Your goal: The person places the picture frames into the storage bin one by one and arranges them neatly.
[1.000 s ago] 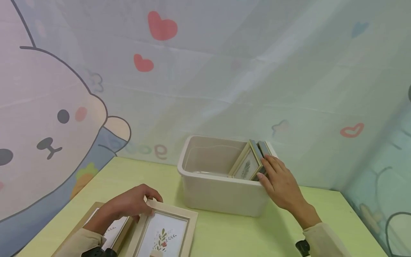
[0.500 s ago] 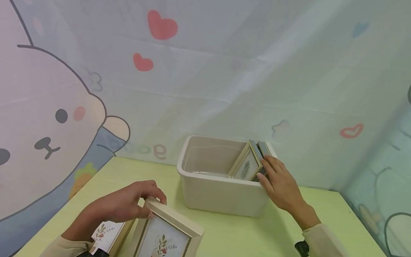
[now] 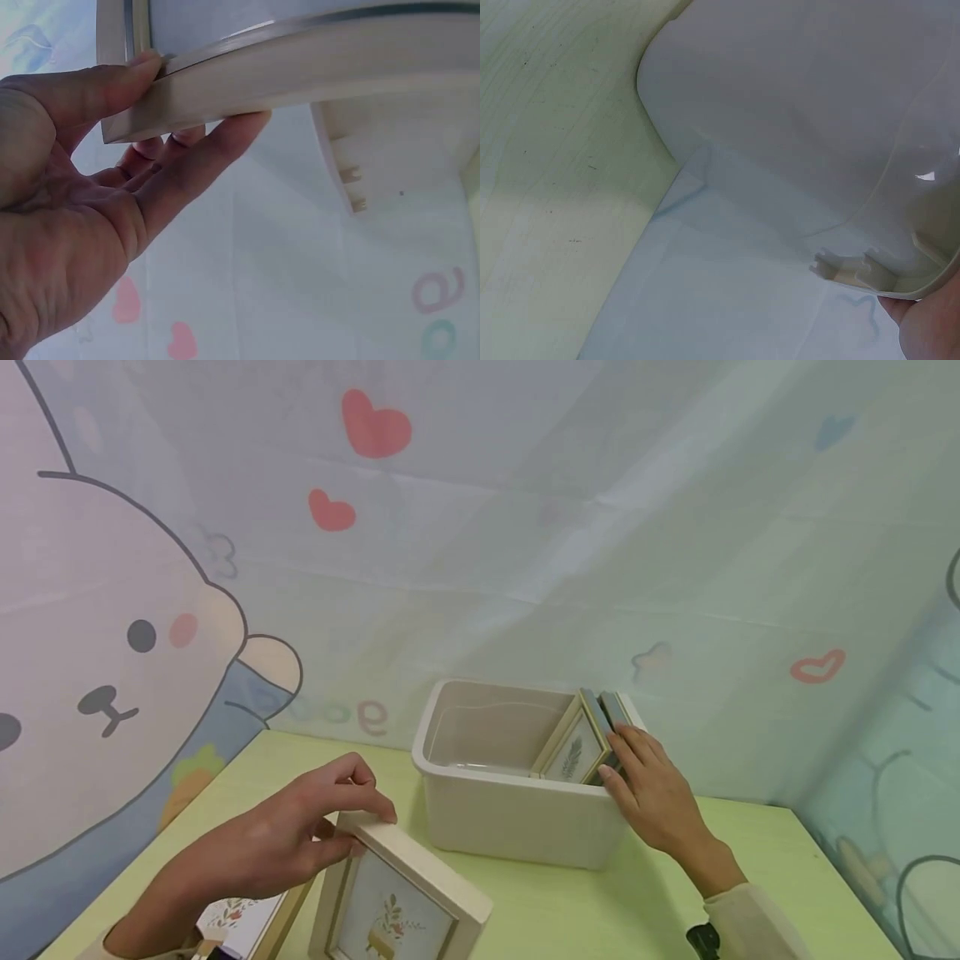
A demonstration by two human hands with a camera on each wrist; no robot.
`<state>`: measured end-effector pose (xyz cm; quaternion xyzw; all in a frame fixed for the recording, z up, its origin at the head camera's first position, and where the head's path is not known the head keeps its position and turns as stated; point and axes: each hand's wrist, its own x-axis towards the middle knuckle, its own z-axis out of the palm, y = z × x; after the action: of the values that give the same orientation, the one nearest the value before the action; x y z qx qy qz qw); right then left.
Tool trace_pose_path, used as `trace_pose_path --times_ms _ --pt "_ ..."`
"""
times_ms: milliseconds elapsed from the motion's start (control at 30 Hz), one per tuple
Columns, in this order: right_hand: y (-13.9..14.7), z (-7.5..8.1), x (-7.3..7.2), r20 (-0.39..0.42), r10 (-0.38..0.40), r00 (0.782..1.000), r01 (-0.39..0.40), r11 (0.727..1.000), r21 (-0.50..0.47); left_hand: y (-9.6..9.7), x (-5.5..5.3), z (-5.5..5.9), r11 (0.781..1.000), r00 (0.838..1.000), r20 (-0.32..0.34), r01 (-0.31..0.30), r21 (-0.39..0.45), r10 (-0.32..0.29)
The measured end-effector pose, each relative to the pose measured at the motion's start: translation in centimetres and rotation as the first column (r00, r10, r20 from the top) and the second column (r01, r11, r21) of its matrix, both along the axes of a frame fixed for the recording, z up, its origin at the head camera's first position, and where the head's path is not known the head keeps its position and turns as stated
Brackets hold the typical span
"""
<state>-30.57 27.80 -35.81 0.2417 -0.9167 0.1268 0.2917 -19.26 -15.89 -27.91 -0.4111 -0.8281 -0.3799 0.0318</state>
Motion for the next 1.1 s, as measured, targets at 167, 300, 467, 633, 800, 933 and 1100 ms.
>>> trace_pose_path --times_ms 167,300,467,633,800,933,1100 --pt "0.1 -0.1 0.0 -0.003 0.003 1.000 -0.003 1.000 -0.005 0.3 0.0 1.2 0.999 0.997 -0.073 0.009 0.040 -0.006" --pt "0.1 -0.2 -0.1 -0.008 0.004 1.000 -0.004 1.000 -0.003 0.4 -0.1 2.1 0.999 0.994 -0.109 0.015 0.052 -0.009" --pt "0.1 -0.3 -0.2 -0.017 0.003 1.000 -0.003 1.000 -0.004 0.6 -0.3 3.4 0.995 0.990 -0.133 0.055 0.087 -0.043" --pt "-0.1 -0.2 -0.2 -0.018 0.006 1.000 -0.006 1.000 -0.012 0.9 -0.7 4.8 0.991 0.985 -0.156 0.085 0.106 -0.068" --pt "-0.3 -0.4 -0.4 -0.009 0.004 1.000 -0.004 1.000 -0.019 1.1 -1.4 6.3 0.991 0.981 -0.180 0.087 0.104 -0.067" --pt "-0.4 -0.4 -0.6 0.001 0.009 1.000 -0.009 1.000 -0.028 1.0 -2.3 7.5 0.989 0.978 -0.196 0.095 0.117 -0.071" --pt "-0.5 -0.3 -0.8 0.036 0.020 0.999 -0.018 0.998 -0.054 1.1 -3.4 9.3 0.993 0.973 -0.228 0.066 0.100 -0.041"
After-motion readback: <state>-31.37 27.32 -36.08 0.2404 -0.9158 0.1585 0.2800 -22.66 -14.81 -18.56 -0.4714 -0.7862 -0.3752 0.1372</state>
